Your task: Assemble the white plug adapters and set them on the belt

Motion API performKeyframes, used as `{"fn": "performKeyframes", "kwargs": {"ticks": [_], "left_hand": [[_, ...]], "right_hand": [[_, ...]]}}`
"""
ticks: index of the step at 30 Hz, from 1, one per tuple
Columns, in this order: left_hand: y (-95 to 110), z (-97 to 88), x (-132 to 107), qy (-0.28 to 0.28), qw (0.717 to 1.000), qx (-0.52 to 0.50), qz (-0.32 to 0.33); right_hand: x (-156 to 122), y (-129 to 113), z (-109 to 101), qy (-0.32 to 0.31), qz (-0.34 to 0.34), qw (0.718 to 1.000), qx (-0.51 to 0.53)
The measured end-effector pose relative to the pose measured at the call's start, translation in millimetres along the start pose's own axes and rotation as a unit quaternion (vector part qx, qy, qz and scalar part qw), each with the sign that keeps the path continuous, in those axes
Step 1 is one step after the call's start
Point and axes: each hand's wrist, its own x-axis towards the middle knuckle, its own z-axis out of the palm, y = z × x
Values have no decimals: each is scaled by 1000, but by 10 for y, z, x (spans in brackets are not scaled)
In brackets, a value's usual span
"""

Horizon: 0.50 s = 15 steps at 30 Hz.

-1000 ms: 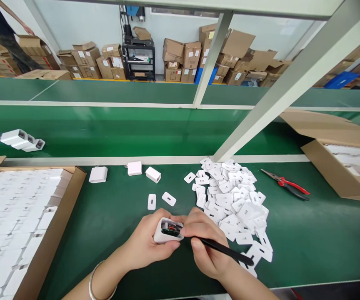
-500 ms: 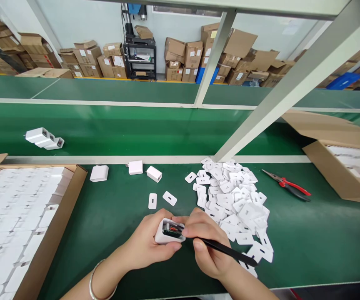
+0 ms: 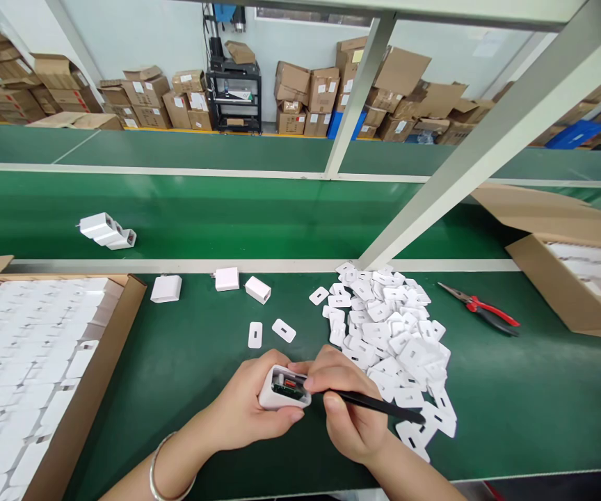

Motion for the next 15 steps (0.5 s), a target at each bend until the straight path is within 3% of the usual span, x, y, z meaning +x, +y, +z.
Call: {"fn": "performKeyframes", "kwargs": {"ticks": [10, 15], "left_hand": [[-60, 12, -26, -33, 997, -69, -9], [-61, 24, -30, -32, 995, -96, -11]], "right_hand": [[14, -2, 79, 64, 50, 994, 72], [35, -12, 83, 53, 38, 995, 76]]}}
